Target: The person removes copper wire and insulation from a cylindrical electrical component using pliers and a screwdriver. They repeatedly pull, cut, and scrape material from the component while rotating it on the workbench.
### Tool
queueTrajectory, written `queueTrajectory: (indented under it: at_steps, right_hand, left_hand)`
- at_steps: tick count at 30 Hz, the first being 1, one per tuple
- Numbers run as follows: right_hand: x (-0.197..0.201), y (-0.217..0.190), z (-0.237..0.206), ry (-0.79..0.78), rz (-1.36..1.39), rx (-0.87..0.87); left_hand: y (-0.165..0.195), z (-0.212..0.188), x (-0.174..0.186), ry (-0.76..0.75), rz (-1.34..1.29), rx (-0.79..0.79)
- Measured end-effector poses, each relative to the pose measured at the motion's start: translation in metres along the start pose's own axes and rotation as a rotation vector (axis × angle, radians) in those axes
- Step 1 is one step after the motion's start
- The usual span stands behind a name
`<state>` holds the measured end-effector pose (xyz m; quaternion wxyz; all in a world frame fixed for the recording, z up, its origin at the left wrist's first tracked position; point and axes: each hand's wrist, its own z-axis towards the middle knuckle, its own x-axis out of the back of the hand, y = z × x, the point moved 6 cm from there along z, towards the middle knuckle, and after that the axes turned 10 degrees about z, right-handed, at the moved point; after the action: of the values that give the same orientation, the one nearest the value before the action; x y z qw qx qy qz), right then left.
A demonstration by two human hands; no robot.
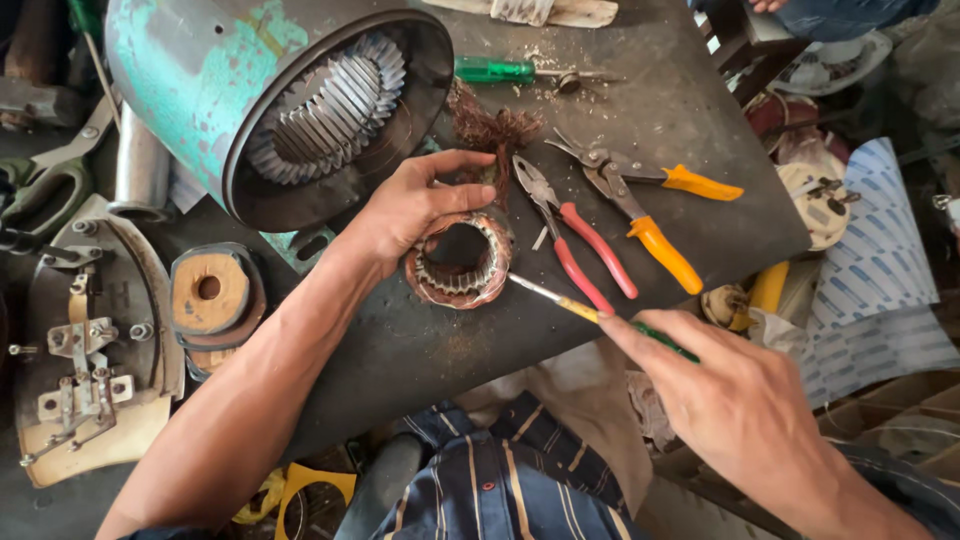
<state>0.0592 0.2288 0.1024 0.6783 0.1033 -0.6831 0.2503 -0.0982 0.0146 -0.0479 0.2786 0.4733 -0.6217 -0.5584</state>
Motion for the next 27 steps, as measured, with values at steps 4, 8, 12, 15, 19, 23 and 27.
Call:
queueTrajectory:
  at_steps: [4,8,12,15,19,23,27]
  right_hand:
    - [-0.002,0.002,-0.003,-0.006,-0.013,-0.066]
    - [-0.004,0.003,-0.007,-0.033,-0.063,-0.052]
    - [-0.005,0.001,-0.012,0.005,-0.072,-0.020]
    - [-0.007,0.002,-0.018,0.034,-0.039,-0.033]
    - [-0.013,0.020,-0.020,0.067,0.035,-0.111]
    - [-0.034,0.046,-0.023,0.103,0.298,-0.142]
    - [-0.061,0.078,-0.028,0.117,0.543,-0.095]
  left_hand:
    - [0.006,-0.004,-0.003,0.070,0.103,-0.086]
    - [0.005,-0.008,-0.009,0.106,0.125,-0.021]
    - [0.010,-0.011,-0.015,0.110,0.081,-0.041]
    - [0.013,-0.014,-0.017,0.108,0.104,-0.049]
    - [0.014,-0.017,-0.020,0.090,0.200,-0.036]
    - [0.010,-0.013,-0.018,0.042,0.191,-0.040]
    - [0.007,-0.003,-0.015,-0.037,0.269,-0.119]
